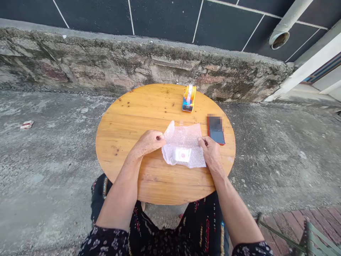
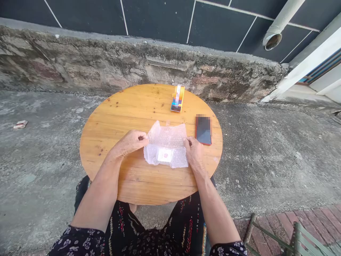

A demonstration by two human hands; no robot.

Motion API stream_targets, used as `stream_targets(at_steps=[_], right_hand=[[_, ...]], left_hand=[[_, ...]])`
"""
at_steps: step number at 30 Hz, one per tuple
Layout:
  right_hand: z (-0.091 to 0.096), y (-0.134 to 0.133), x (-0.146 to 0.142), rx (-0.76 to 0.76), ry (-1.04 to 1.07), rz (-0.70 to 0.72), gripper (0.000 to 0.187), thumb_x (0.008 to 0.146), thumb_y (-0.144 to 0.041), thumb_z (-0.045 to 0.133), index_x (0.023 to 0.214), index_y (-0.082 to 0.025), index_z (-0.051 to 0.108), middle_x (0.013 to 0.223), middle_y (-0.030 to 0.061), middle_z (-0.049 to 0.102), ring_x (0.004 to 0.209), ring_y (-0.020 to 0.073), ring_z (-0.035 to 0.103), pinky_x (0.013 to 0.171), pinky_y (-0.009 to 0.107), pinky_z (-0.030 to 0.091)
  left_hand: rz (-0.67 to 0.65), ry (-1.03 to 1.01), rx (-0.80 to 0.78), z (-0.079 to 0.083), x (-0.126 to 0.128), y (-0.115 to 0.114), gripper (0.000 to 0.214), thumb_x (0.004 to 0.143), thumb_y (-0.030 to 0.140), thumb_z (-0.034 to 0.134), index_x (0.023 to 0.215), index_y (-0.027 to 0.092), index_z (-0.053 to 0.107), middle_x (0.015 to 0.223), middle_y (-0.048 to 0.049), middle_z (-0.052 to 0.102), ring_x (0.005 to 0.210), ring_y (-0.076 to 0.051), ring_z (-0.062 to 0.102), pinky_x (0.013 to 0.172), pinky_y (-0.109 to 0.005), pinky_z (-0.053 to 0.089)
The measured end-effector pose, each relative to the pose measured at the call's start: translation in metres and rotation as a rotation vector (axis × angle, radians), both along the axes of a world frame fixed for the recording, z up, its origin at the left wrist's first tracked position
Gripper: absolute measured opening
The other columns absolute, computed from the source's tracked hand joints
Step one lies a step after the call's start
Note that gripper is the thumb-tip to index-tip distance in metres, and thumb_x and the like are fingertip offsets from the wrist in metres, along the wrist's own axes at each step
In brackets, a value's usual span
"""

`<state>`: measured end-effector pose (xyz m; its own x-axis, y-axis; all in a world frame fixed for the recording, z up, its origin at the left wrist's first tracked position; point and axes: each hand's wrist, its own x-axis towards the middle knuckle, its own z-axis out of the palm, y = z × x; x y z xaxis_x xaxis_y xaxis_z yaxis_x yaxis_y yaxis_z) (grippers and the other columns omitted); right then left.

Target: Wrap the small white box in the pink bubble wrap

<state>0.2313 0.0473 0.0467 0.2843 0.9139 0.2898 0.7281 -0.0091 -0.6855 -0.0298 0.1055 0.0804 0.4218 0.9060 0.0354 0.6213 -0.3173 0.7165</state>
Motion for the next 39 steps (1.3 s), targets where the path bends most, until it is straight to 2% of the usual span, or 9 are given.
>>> stream_targets(at_steps=[9,13,17,21,24,28,31,35,39], right_hand=[[-0.002,-0.001,0.002,0.033,0.015,0.017,0.034,0.092,-0.043,0.042,0.081,-0.018,0.062,0.074,0.0036,0.064,0.067,0.0179,0.055,0.063,0.029,0.038],[-0.006,-0.001,0.006,0.143,0.104,-0.034,0.032,0.092,-0.043,0.045,0.101,-0.017,0.062,0.086,0.0062,0.068,0.074,0.0196,0.060,0.070,0.032,0.044],[0.002,-0.007,0.009,0.276,0.164,-0.058,0.030,0.090,-0.041,0.050,0.102,-0.017,0.063,0.094,0.0085,0.068,0.085,0.0219,0.062,0.078,0.036,0.048],[0.023,-0.020,-0.004,0.285,-0.019,0.162,0.021,0.088,-0.040,0.057,0.093,-0.022,0.068,0.103,0.0072,0.068,0.101,0.0247,0.061,0.094,0.044,0.042],[0.033,-0.023,-0.020,0.189,-0.204,0.351,0.020,0.086,-0.041,0.063,0.096,-0.025,0.070,0.121,0.0078,0.064,0.117,0.0291,0.054,0.101,0.051,0.036],[0.037,-0.023,-0.032,0.096,-0.297,0.439,0.019,0.083,-0.040,0.067,0.092,-0.023,0.069,0.130,0.0103,0.059,0.127,0.0336,0.047,0.102,0.055,0.035],[0.044,-0.033,-0.036,0.156,-0.290,0.506,0.011,0.086,-0.031,0.064,0.080,-0.022,0.066,0.128,0.0097,0.059,0.126,0.0315,0.048,0.101,0.053,0.035],[0.057,-0.071,-0.042,0.194,-0.335,0.668,0.008,0.088,-0.021,0.060,0.082,-0.022,0.064,0.115,0.0072,0.065,0.114,0.0259,0.055,0.094,0.046,0.041],[0.048,-0.119,-0.052,0.032,-0.423,0.772,0.008,0.089,-0.017,0.058,0.090,-0.022,0.065,0.103,0.0044,0.069,0.099,0.0222,0.059,0.090,0.044,0.043]], left_hand=[[0.116,0.016,-0.053,-0.007,-0.002,0.006,0.022,0.070,0.032,0.054,0.055,0.018,0.048,0.056,0.0046,0.042,0.057,-0.011,0.038,0.053,-0.025,0.026],[0.153,-0.035,-0.055,-0.009,0.002,0.007,0.026,0.072,0.044,0.057,0.064,0.019,0.059,0.063,0.0029,0.056,0.063,-0.013,0.048,0.056,-0.024,0.032],[0.172,-0.036,-0.029,-0.014,0.005,0.010,0.027,0.072,0.045,0.059,0.069,0.019,0.064,0.068,0.0014,0.062,0.066,-0.015,0.054,0.058,-0.024,0.035],[0.188,-0.014,0.002,-0.020,0.006,0.014,0.020,0.072,0.035,0.055,0.061,0.019,0.058,0.057,0.0037,0.053,0.059,-0.012,0.048,0.055,-0.024,0.031],[0.198,-0.015,0.012,-0.022,0.006,0.015,0.017,0.071,0.031,0.053,0.059,0.019,0.054,0.054,0.0044,0.048,0.057,-0.012,0.045,0.054,-0.025,0.029],[0.198,-0.018,0.018,-0.023,0.006,0.016,0.016,0.069,0.029,0.052,0.057,0.019,0.051,0.053,0.0045,0.046,0.055,-0.012,0.043,0.052,-0.025,0.026],[0.193,-0.021,0.027,-0.024,0.005,0.017,0.016,0.068,0.029,0.051,0.056,0.019,0.050,0.054,0.0043,0.046,0.056,-0.012,0.042,0.053,-0.025,0.026],[0.191,-0.016,0.037,-0.023,0.005,0.017,0.016,0.067,0.029,0.050,0.055,0.019,0.047,0.055,0.0039,0.044,0.057,-0.012,0.041,0.054,-0.025,0.026],[0.191,-0.003,0.029,-0.020,0.005,0.015,0.018,0.067,0.030,0.050,0.054,0.019,0.045,0.053,0.0035,0.043,0.056,-0.012,0.038,0.052,-0.026,0.024]])
